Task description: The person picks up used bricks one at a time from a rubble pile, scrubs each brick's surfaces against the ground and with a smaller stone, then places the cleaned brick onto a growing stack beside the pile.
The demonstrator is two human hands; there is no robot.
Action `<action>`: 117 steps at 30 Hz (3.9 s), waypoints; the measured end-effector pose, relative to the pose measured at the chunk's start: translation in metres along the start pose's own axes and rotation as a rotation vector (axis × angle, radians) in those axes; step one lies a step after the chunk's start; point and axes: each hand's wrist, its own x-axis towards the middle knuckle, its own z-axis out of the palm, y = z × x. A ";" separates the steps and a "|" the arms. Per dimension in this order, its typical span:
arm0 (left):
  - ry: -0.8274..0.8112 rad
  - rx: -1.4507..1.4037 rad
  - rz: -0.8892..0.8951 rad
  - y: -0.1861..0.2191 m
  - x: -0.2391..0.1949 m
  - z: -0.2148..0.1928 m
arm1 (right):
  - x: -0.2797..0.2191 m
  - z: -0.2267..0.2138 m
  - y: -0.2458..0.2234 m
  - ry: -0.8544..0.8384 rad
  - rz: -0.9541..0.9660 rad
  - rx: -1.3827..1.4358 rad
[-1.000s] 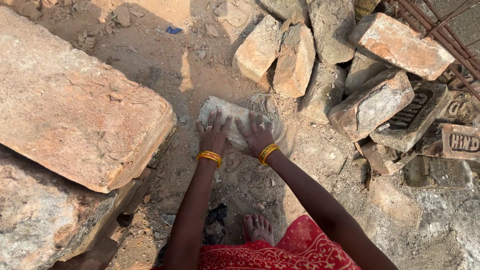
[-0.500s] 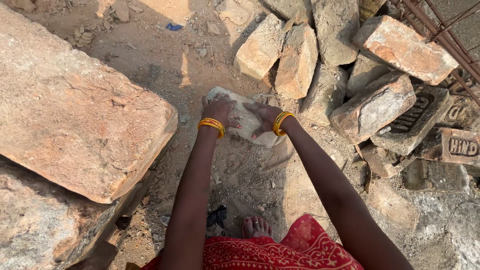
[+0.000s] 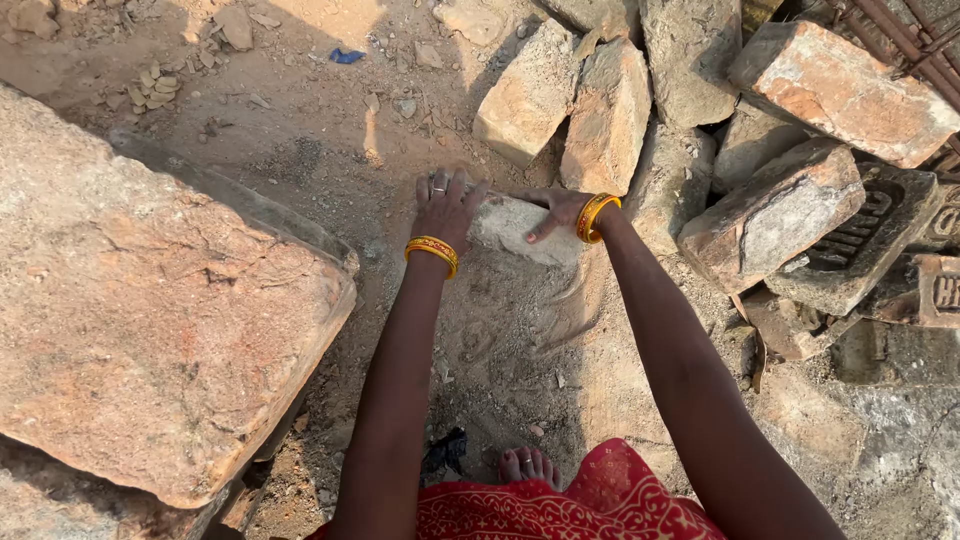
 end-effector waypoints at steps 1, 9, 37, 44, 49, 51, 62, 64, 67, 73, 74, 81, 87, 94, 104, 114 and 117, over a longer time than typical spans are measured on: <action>-0.139 -0.137 -0.026 0.002 0.006 -0.018 | 0.001 -0.001 0.006 0.005 -0.012 0.085; -0.327 -0.244 -0.094 0.001 0.023 -0.034 | 0.006 0.008 0.008 0.209 0.214 -0.008; -0.232 -0.300 -0.261 0.062 -0.125 -0.009 | -0.057 0.167 -0.028 0.798 -0.100 -0.749; -0.351 -0.163 -0.217 0.073 -0.133 -0.016 | -0.029 0.136 -0.039 0.766 -0.106 -0.487; -0.385 -0.151 -0.229 0.074 -0.132 -0.019 | -0.008 0.107 -0.070 0.374 0.070 -0.729; -0.394 -0.146 -0.228 0.073 -0.132 -0.022 | 0.008 0.109 -0.057 0.323 0.095 -0.663; -0.104 -0.339 -0.207 0.062 -0.147 0.018 | 0.002 0.123 -0.059 0.322 0.166 -0.657; 0.166 -0.453 -0.252 0.062 -0.146 0.037 | -0.012 0.130 -0.062 0.389 0.168 -0.670; 0.259 -0.553 -0.408 0.061 -0.145 0.042 | -0.022 0.148 -0.057 0.578 0.002 -0.709; 0.456 -0.440 -0.430 0.055 -0.135 -0.004 | -0.081 0.174 -0.109 0.730 -0.002 -0.654; 0.456 -0.441 -0.427 0.054 -0.132 -0.009 | -0.087 0.182 -0.112 0.731 0.001 -0.653; 0.345 -0.486 -0.464 0.058 -0.131 -0.020 | -0.122 0.260 -0.122 0.998 -0.136 -0.588; 0.305 -0.581 -0.634 0.039 -0.138 -0.025 | -0.145 0.337 -0.125 1.043 -0.147 -0.684; 0.326 -0.689 -0.605 0.039 -0.140 -0.014 | -0.152 0.341 -0.137 0.984 -0.138 -0.592; 0.118 -0.598 -0.659 0.024 -0.134 -0.002 | -0.158 0.367 -0.119 1.064 -0.185 -0.774; -0.198 -0.849 -0.833 0.013 -0.174 -0.005 | -0.192 0.413 -0.111 0.685 -0.375 -0.386; -0.125 -0.853 -0.824 0.012 -0.177 0.000 | -0.192 0.415 -0.109 0.545 -0.387 -0.289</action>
